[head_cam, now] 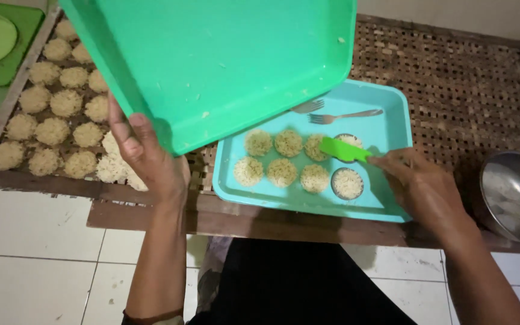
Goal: Arranging small round snacks in a tray and using a spatula to distribute coating material over them.
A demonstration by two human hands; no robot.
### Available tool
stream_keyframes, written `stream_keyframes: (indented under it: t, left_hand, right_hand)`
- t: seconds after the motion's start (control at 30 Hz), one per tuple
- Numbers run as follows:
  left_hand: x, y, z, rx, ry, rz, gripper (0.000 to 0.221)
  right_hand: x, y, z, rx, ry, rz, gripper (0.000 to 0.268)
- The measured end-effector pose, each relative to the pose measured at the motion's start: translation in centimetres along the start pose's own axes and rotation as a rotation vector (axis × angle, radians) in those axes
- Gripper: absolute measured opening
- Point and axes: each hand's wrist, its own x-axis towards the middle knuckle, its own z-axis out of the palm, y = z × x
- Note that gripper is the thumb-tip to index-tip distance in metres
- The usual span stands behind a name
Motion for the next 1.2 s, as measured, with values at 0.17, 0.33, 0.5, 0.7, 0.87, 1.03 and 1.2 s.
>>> stream_keyframes:
  t: [0.17,0.33,0.5,0.7,0.87,1.03,1.2]
  left_hand:
    - [-0.1,0.1,1.1,-0.001,0.004,-0.014,0.053]
    - [-1.2,0.5,5.0,-0.193,-0.015,-0.13,0.06]
    - [-2.6,0.4,8.5,-0.235,0.12,-0.108,0.059]
    - [-4.9,1.8,10.4,-0.245,0.024,-0.24,0.062]
    - [-6.8,4.3,11.8,-0.186,-0.096,-0.386,0.088]
    - [-7.2,1.5,10.4,-0.404,-0.312,-0.303,0.12]
    - [-6.3,3.7,10.4,-0.303,-0.411,-0.362,0.128]
  right_hand:
    - [0.4,-1.4,-3.0,0.642,0.115,0.285,0.047]
    - [3.3,-1.1,1.0,1.09,0.136,0.488,0.021]
    - [8.5,-5.7,2.3,1.836,0.494,0.311,0.015]
    - [11.8,-8.3,-0.8,1.762,0.583,0.432,0.017]
    - [12.7,-5.4,-0.6,1.579,0.624,0.308,0.023]
    - [13.5,-4.3,-3.9,1.465,0.637,0.208,0.02]
    - [14.6,-3.2,-6.1,1.202,0.609,0.166,0.033]
